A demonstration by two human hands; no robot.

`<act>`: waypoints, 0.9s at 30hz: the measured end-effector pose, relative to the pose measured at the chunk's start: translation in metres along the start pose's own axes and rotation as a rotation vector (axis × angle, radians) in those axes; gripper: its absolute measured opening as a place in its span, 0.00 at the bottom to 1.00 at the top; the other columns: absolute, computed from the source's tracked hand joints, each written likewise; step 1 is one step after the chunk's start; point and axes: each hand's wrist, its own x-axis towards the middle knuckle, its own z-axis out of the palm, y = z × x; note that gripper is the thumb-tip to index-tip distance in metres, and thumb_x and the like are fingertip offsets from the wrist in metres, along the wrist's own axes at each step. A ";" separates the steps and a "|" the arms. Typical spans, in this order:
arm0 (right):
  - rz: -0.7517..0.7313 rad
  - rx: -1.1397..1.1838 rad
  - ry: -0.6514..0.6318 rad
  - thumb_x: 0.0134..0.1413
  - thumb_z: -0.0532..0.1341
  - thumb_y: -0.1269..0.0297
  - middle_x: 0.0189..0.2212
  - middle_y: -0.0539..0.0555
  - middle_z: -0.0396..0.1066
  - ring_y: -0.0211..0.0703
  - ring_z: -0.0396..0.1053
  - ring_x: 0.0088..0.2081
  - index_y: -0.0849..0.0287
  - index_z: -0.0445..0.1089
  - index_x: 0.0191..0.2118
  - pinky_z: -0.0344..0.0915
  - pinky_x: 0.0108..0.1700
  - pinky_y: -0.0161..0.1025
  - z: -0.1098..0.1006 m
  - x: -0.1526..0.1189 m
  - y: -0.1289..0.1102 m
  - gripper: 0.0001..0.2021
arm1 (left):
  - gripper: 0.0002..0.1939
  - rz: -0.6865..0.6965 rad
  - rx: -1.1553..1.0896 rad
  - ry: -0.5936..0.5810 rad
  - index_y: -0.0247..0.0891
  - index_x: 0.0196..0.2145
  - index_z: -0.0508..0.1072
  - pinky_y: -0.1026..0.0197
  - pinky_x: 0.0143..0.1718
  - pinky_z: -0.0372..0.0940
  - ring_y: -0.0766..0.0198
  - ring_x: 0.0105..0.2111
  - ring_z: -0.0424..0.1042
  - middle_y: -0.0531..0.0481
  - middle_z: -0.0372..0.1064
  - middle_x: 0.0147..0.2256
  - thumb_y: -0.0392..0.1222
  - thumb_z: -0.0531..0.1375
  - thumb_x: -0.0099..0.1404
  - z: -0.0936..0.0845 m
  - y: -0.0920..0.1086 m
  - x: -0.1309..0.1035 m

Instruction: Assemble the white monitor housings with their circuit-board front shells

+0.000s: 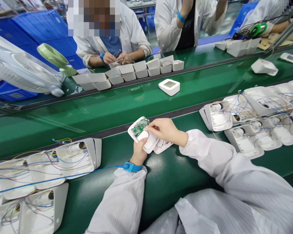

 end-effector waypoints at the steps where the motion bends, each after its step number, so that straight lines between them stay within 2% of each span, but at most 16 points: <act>1: 0.005 0.004 -0.005 0.59 0.60 0.66 0.30 0.49 0.77 0.36 0.70 0.31 0.59 0.75 0.32 0.59 0.35 0.33 0.000 0.000 0.000 0.08 | 0.23 0.005 0.003 0.002 0.37 0.46 0.76 0.58 0.46 0.70 0.55 0.44 0.75 0.48 0.76 0.44 0.45 0.66 0.52 0.000 0.000 0.000; 11: 0.184 0.031 0.018 0.58 0.60 0.68 0.30 0.50 0.76 0.36 0.69 0.30 0.60 0.72 0.31 0.60 0.35 0.34 0.000 -0.006 -0.023 0.06 | 0.22 0.009 -0.052 0.009 0.37 0.43 0.77 0.59 0.41 0.72 0.56 0.39 0.76 0.48 0.77 0.40 0.46 0.68 0.49 0.006 0.001 -0.005; 21: 0.015 -0.009 -0.048 0.59 0.61 0.66 0.29 0.50 0.76 0.35 0.70 0.30 0.59 0.74 0.31 0.57 0.34 0.34 -0.003 0.003 -0.002 0.07 | 0.24 0.030 -0.027 -0.016 0.37 0.46 0.76 0.56 0.50 0.69 0.53 0.47 0.74 0.47 0.76 0.44 0.46 0.66 0.51 -0.002 -0.004 -0.001; 27: -0.072 -0.055 -0.065 0.61 0.60 0.65 0.33 0.50 0.78 0.38 0.73 0.34 0.59 0.74 0.34 0.59 0.36 0.34 -0.005 0.003 0.003 0.07 | 0.24 0.038 -0.007 -0.036 0.37 0.46 0.75 0.54 0.53 0.67 0.51 0.49 0.73 0.46 0.75 0.44 0.47 0.66 0.51 -0.003 -0.003 -0.001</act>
